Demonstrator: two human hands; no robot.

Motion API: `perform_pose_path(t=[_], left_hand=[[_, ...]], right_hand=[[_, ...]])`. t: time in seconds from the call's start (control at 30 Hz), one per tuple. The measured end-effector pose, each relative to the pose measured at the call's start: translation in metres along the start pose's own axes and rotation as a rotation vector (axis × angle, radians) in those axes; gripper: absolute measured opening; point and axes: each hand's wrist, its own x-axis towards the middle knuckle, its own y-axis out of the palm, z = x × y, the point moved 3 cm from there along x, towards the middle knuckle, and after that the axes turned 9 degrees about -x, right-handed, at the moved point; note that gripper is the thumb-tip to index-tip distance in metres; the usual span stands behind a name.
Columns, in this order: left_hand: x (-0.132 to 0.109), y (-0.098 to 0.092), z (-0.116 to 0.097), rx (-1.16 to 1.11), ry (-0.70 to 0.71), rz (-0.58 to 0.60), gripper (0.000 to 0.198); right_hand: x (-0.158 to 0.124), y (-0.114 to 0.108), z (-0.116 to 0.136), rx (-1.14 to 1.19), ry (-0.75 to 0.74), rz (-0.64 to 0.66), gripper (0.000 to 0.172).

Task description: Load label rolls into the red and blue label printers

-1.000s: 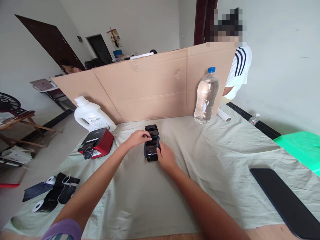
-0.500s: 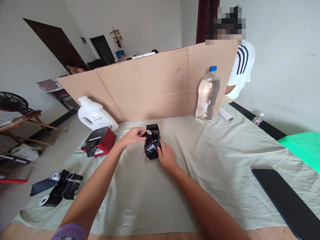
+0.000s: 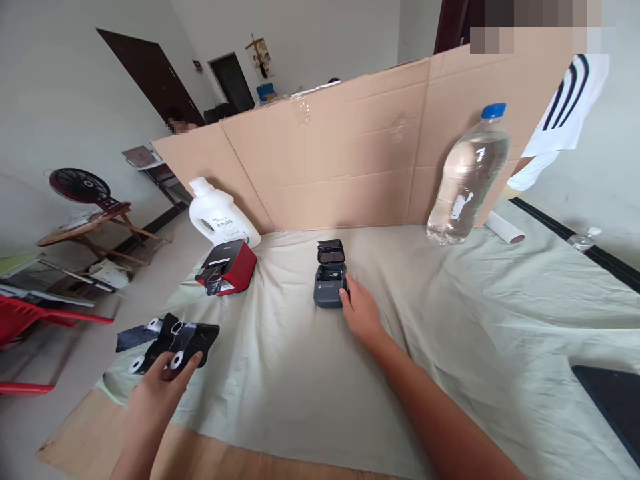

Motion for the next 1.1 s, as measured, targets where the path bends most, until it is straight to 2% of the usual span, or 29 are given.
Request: perform_pose_path(t=[0.17, 0.23, 0.33, 0.47, 0.57, 0.63, 0.77, 0.9, 1.0, 1.1], left_hand=[[-0.002, 0.016, 0.004, 0.088, -0.011, 0.155, 0.038], [-0.003, 0.017, 0.006, 0.078, -0.017, 0.145, 0.043], [-0.009, 0.010, 0.011, 0.026, -0.019, 0.059, 0.048], [-0.014, -0.009, 0.023, -0.113, -0.006, -0.124, 0.042], [-0.002, -0.029, 0.037, -0.206, -0.004, -0.334, 0.039], [0.013, -0.039, 0.047, -0.184, -0.012, -0.412, 0.045], [0.044, -0.040, 0.068, -0.015, -0.079, -0.298, 0.059], [0.054, -0.028, 0.092, -0.080, -0.187, -0.223, 0.049], [0.053, -0.024, 0.099, -0.131, -0.152, -0.224, 0.037], [0.052, -0.029, 0.089, -0.283, -0.032, -0.292, 0.034]], right_hand=[[0.000, 0.000, -0.001, 0.010, 0.001, -0.009, 0.058], [0.000, 0.000, -0.001, 0.009, 0.007, -0.008, 0.057], [0.001, -0.001, -0.002, 0.012, -0.010, -0.021, 0.058], [0.002, -0.001, -0.005, 0.005, -0.015, -0.050, 0.059], [0.003, 0.001, -0.007, 0.001, -0.013, -0.046, 0.061], [0.004, 0.001, -0.008, 0.004, -0.020, -0.043, 0.061], [0.005, 0.002, -0.010, 0.008, -0.037, -0.053, 0.061], [0.005, 0.002, -0.010, -0.018, -0.009, -0.055, 0.061], [0.004, 0.000, -0.008, -0.024, 0.008, -0.042, 0.060], [0.004, -0.001, -0.008, -0.024, 0.007, -0.040, 0.061]])
